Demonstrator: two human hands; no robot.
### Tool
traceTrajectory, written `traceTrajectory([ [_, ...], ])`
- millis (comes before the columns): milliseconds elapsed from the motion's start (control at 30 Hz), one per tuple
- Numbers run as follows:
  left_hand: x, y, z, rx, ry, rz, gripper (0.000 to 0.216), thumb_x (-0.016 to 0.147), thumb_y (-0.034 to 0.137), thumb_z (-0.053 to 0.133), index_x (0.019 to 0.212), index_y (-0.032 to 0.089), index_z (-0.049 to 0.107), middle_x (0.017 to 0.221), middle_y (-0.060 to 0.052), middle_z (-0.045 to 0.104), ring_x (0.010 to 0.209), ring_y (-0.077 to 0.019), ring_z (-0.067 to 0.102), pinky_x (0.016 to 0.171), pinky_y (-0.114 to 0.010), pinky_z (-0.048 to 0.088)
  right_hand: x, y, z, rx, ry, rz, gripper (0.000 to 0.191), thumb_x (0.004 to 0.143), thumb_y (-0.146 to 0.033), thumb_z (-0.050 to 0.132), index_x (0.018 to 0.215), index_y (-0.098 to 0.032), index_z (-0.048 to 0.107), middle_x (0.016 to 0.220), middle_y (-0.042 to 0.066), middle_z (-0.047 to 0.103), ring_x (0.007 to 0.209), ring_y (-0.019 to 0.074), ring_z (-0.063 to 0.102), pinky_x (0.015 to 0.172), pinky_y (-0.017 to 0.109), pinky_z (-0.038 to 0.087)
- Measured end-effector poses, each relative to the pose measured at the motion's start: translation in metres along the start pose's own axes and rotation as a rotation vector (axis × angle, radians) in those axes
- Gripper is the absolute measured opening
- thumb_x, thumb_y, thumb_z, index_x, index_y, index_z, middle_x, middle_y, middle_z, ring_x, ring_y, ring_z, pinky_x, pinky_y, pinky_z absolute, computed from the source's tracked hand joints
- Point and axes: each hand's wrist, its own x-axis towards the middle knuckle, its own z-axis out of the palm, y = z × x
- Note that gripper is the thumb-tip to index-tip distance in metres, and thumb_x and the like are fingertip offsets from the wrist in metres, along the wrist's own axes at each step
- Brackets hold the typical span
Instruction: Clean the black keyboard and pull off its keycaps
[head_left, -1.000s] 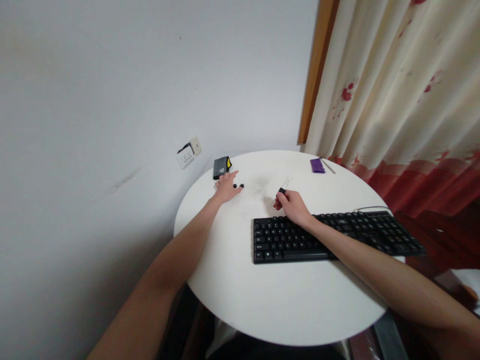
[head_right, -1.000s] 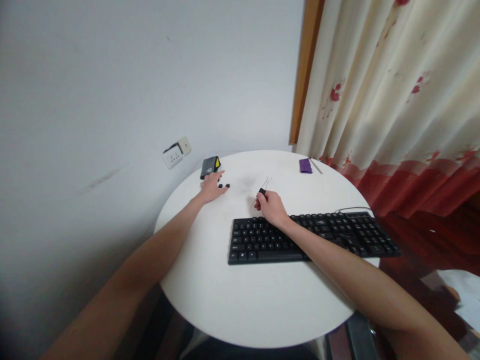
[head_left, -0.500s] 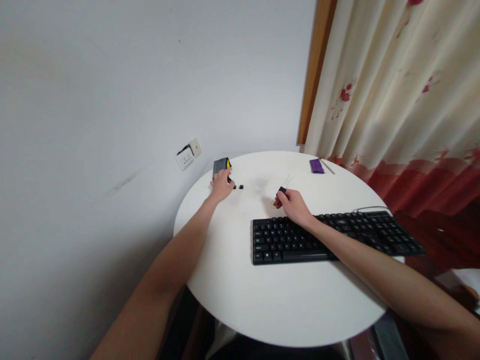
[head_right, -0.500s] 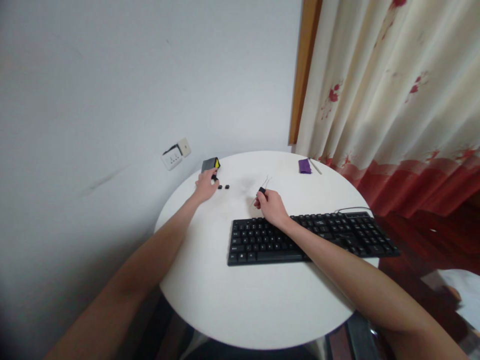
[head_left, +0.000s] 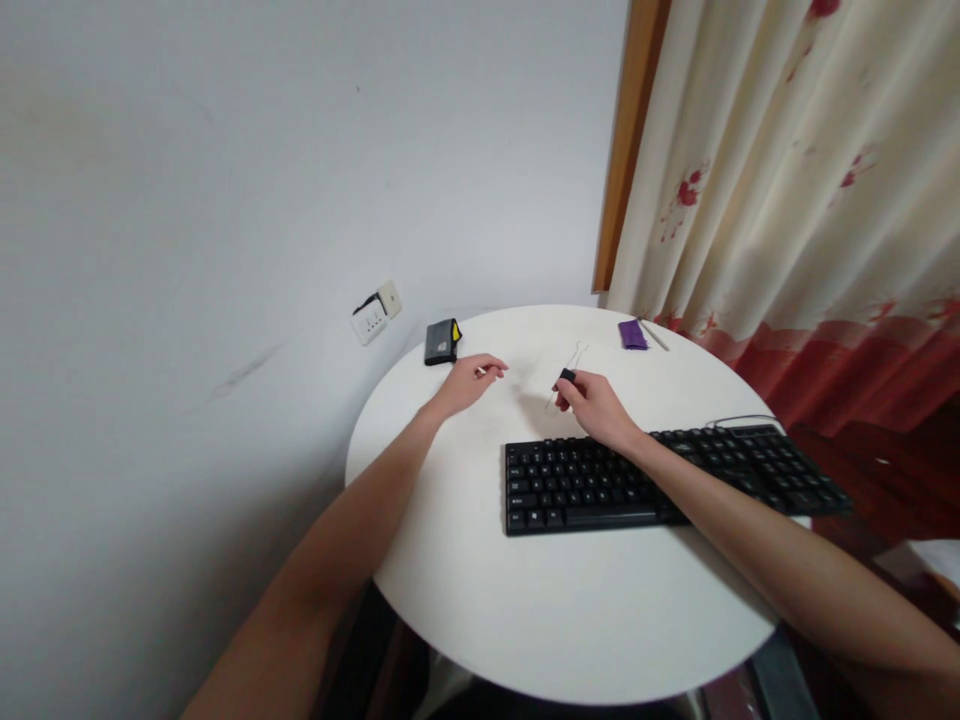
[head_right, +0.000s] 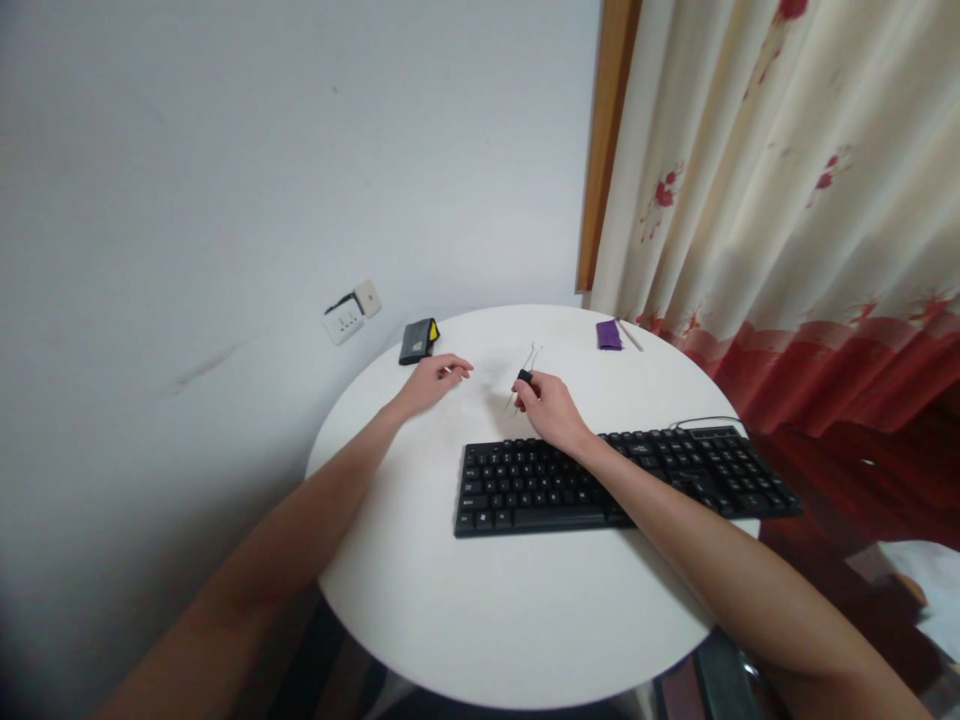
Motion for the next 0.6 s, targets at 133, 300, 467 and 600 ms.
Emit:
traceTrajectory([
  [133,-0.008,0.021,0.017,-0.015,-0.276,0.069,0.025,0.089,0.029,0.053,0.099,0.02,0.073,0.094,-0.004,0.073,0.086,-0.0166,0.064,0.074,-0.027,0.046,-0.001,-0.001,-0.002,-0.04,-0.021,-0.045,0.025,0.092,-0.032,0.049,0.077,-0.017,0.062,0.068,0.004,0.068,0.064,0.0161,0.063,0.065,0.026,0.046],
  [300,-0.012,0.02,0.033,0.018,-0.385,0.105,0.025,0.089,0.027,0.052,0.096,0.017,0.074,0.086,-0.005,0.072,0.076,-0.0159,0.061,0.071,-0.026,0.044,-0.004,-0.004,-0.001,-0.086,-0.036,-0.048,0.027,0.092,-0.03,0.049,0.072,-0.018,0.061,0.068,0.004,0.068,0.064,0.0162,0.062,0.065,0.027,0.044],
  [467,-0.012,0.014,0.039,-0.009,-0.421,0.06,0.024,0.088,0.027,0.054,0.095,0.017,0.075,0.087,-0.004,0.073,0.078,-0.0167,0.062,0.074,-0.026,0.044,-0.005,-0.004,0.001,-0.094,-0.048,-0.026,0.026,0.091,-0.028,0.049,0.072,-0.017,0.062,0.068,0.004,0.068,0.064,0.016,0.062,0.065,0.026,0.044],
  [600,-0.013,0.021,0.035,-0.124,-0.509,0.028,0.025,0.088,0.03,0.056,0.098,0.017,0.075,0.089,-0.004,0.073,0.08,-0.0168,0.062,0.074,-0.026,0.045,-0.004,-0.003,-0.002,-0.138,-0.103,-0.042,0.026,0.09,-0.03,0.052,0.07,-0.017,0.062,0.064,0.002,0.065,0.059,0.0148,0.056,0.058,0.025,0.039],
])
